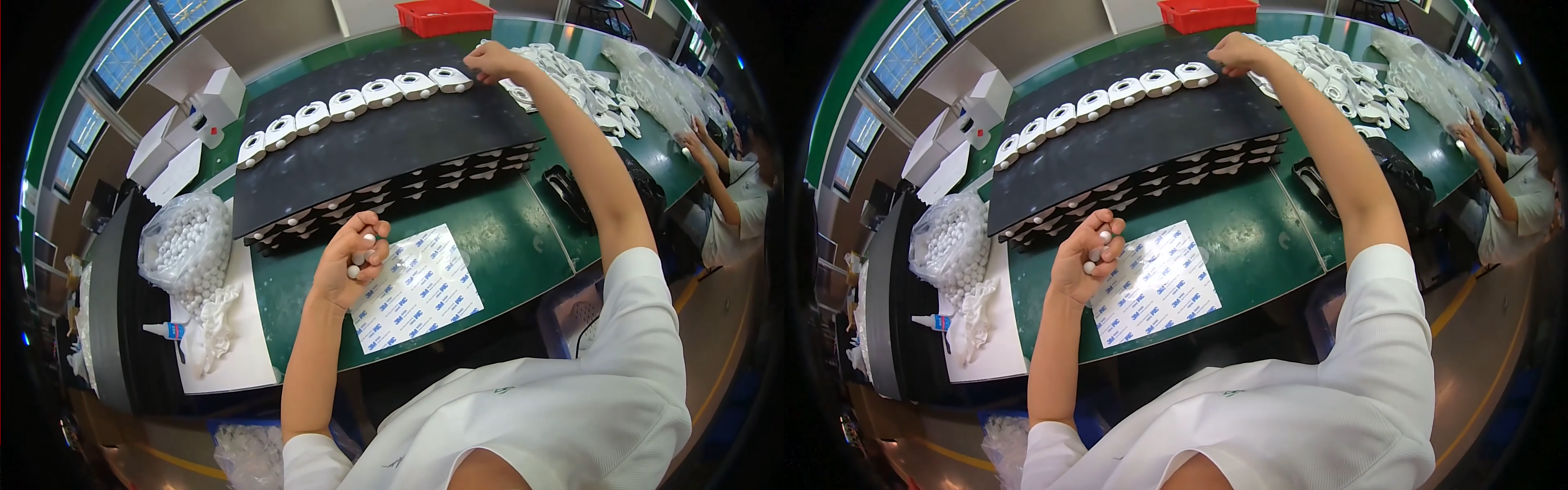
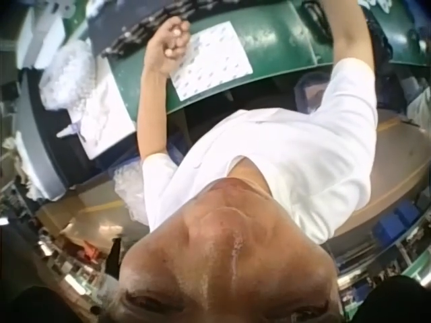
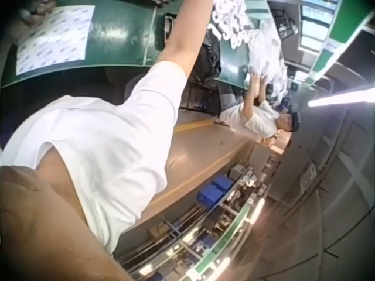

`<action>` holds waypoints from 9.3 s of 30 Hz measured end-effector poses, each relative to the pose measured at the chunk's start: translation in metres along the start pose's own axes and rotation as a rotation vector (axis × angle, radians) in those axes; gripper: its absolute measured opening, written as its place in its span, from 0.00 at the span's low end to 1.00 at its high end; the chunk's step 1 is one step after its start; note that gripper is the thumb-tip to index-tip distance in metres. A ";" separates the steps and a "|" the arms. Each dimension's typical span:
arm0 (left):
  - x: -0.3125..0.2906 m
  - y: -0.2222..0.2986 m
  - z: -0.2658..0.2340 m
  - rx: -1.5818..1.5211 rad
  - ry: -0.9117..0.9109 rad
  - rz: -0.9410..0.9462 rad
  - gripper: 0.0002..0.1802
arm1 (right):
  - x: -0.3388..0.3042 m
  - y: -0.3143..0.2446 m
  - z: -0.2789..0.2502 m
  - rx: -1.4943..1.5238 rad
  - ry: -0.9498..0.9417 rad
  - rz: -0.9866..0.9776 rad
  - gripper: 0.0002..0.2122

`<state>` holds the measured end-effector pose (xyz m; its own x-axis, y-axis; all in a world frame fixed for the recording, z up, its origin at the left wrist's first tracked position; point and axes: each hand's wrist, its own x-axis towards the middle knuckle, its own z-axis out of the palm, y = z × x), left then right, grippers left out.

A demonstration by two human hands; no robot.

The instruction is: Assembling small plastic components and placing them into sorted trays on a factory assembly line.

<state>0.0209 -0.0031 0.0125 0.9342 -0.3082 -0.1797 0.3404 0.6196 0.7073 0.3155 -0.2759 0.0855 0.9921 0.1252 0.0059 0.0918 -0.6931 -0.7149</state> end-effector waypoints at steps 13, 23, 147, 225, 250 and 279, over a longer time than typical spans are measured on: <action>0.003 -0.001 -0.001 0.107 -0.021 0.007 0.08 | 0.014 0.163 -0.053 -0.761 -0.158 -0.108 0.31; 0.000 0.001 0.001 0.140 0.055 0.031 0.09 | -0.011 0.176 -0.079 -0.636 -0.079 -0.297 0.23; -0.002 -0.005 0.010 0.560 0.140 0.303 0.24 | -0.160 -0.038 0.034 0.563 -0.091 -0.505 0.17; -0.001 0.019 -0.028 0.269 -0.004 0.125 0.12 | -0.001 0.215 -0.153 -0.535 0.117 -0.075 0.25; -0.005 0.009 -0.016 0.142 0.074 0.110 0.17 | -0.266 0.032 0.039 0.556 0.124 -0.389 0.07; -0.002 0.010 -0.014 -0.011 0.053 0.151 0.15 | -0.274 -0.012 0.158 0.530 -0.220 -0.304 0.04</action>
<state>0.0238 0.0134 0.0105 0.9791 -0.1726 -0.1077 0.1964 0.6637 0.7217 0.0294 -0.1897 -0.0175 0.8825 0.4423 0.1597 0.2555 -0.1660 -0.9524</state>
